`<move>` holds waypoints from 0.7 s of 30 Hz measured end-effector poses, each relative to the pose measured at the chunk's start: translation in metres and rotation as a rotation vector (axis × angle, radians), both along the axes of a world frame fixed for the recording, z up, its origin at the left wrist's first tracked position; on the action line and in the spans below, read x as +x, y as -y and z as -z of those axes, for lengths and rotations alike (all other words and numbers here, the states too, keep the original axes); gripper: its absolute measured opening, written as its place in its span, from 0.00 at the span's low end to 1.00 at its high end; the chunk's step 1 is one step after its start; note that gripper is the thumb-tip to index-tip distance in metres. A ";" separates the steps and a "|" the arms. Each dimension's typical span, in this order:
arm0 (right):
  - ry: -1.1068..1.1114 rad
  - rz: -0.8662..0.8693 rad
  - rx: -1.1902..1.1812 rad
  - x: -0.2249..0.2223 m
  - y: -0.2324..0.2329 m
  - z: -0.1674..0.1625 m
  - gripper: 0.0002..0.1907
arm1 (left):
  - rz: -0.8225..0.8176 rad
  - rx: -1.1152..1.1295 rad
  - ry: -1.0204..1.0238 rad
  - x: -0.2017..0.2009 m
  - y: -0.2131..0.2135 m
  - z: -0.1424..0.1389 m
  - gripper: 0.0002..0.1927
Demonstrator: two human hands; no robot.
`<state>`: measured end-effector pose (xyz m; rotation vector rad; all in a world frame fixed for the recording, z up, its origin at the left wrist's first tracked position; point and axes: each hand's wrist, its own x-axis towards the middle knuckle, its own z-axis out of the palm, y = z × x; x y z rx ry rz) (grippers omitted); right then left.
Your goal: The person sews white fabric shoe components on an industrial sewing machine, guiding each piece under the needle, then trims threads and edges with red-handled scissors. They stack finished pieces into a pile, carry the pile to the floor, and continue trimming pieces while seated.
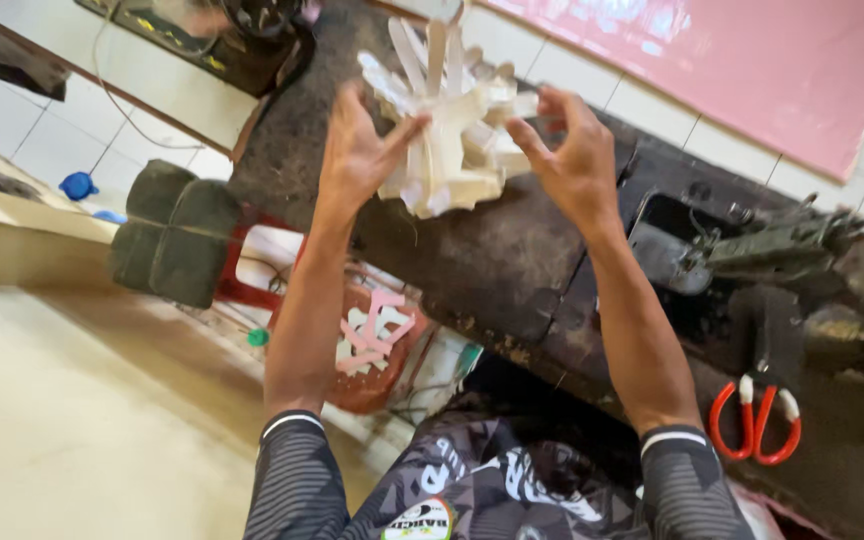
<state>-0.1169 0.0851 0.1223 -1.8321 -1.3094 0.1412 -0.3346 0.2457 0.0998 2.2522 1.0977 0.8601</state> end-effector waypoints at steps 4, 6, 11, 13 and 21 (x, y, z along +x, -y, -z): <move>-0.326 -0.126 -0.355 0.007 -0.021 0.019 0.36 | 0.328 -0.590 0.037 0.009 -0.008 0.013 0.37; -0.487 -0.358 -0.188 -0.005 -0.034 0.028 0.37 | 0.370 -0.592 0.124 0.023 -0.008 0.014 0.34; -0.442 -0.272 -0.350 -0.024 -0.018 0.044 0.37 | 0.450 -0.780 0.361 0.032 0.014 0.029 0.30; -0.436 -0.288 -0.319 -0.030 0.003 0.048 0.38 | 0.480 -0.916 0.448 0.019 0.038 0.039 0.30; -0.406 -0.252 -0.120 -0.063 0.104 0.061 0.33 | 0.441 -0.870 0.521 -0.007 0.139 0.044 0.37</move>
